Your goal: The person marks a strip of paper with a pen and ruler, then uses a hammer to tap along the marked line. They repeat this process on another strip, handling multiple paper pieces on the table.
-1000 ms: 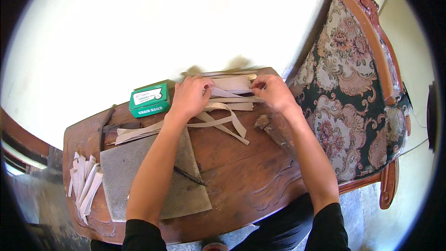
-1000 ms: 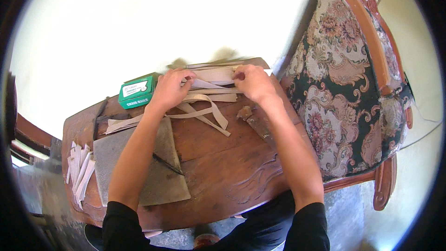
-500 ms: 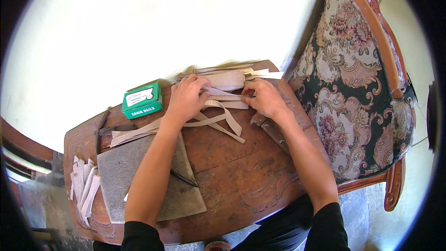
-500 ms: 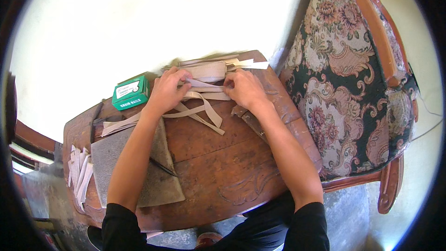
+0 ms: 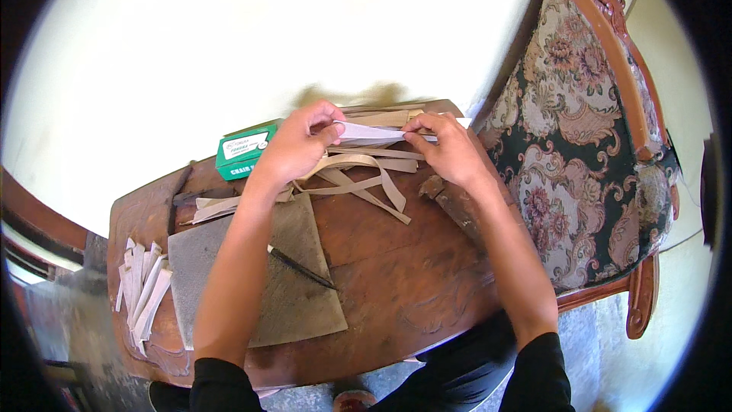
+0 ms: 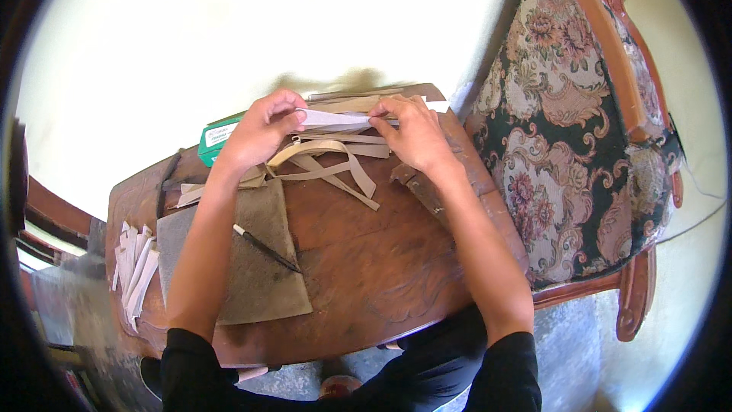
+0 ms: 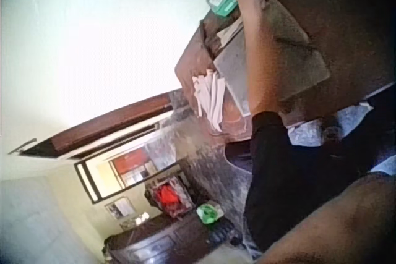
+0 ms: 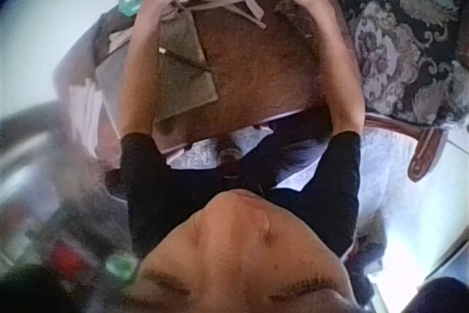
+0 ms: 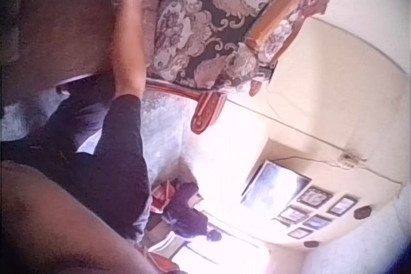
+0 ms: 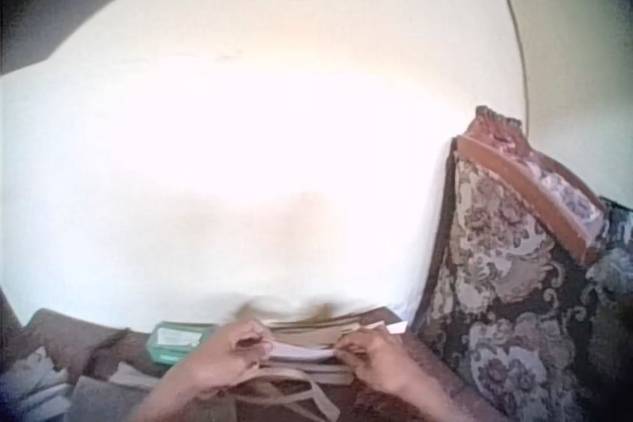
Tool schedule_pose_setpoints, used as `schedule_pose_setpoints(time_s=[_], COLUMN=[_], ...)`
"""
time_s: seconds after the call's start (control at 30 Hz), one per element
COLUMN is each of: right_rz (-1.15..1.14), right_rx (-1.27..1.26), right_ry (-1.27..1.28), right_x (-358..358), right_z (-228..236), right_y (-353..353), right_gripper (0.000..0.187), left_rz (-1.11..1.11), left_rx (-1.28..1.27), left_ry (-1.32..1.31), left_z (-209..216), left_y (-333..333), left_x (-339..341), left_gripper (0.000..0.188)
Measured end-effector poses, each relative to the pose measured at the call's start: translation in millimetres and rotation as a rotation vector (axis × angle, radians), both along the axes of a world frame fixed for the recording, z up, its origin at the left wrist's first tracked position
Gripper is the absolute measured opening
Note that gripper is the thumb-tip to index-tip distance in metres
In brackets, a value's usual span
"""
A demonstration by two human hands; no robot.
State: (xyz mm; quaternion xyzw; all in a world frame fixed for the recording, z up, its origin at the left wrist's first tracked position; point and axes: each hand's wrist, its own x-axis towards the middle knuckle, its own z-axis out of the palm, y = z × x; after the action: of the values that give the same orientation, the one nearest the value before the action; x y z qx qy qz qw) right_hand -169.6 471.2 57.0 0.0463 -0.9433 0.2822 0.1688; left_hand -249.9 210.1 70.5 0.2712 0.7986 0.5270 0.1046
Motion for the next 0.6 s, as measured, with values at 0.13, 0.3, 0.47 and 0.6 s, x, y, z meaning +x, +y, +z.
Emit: schedule_pose_setpoints(time_s=[0.13,0.3,0.47,0.6], right_rz=[0.146,0.229,0.151,0.086], right_rx=[-0.141,-0.091,0.074,-0.018], right_ry=[-0.102,-0.082,-0.066,-0.296], right_x=[15,12,-6,-3], right_z=[29,36,30,28], right_y=[-31,-60,-62,-46], right_gripper=[0.016,0.015,0.019,0.024], left_rz=[0.022,0.075,0.176,0.225], left_rx=[0.107,0.134,0.130,0.093], left_ry=[-0.060,-0.024,-0.049,-0.090], left_z=[14,9,-4,-18], left_y=[-44,-84,-75,-59], left_x=[27,39,35,30], left_gripper=[0.012,0.012,0.013,0.013])
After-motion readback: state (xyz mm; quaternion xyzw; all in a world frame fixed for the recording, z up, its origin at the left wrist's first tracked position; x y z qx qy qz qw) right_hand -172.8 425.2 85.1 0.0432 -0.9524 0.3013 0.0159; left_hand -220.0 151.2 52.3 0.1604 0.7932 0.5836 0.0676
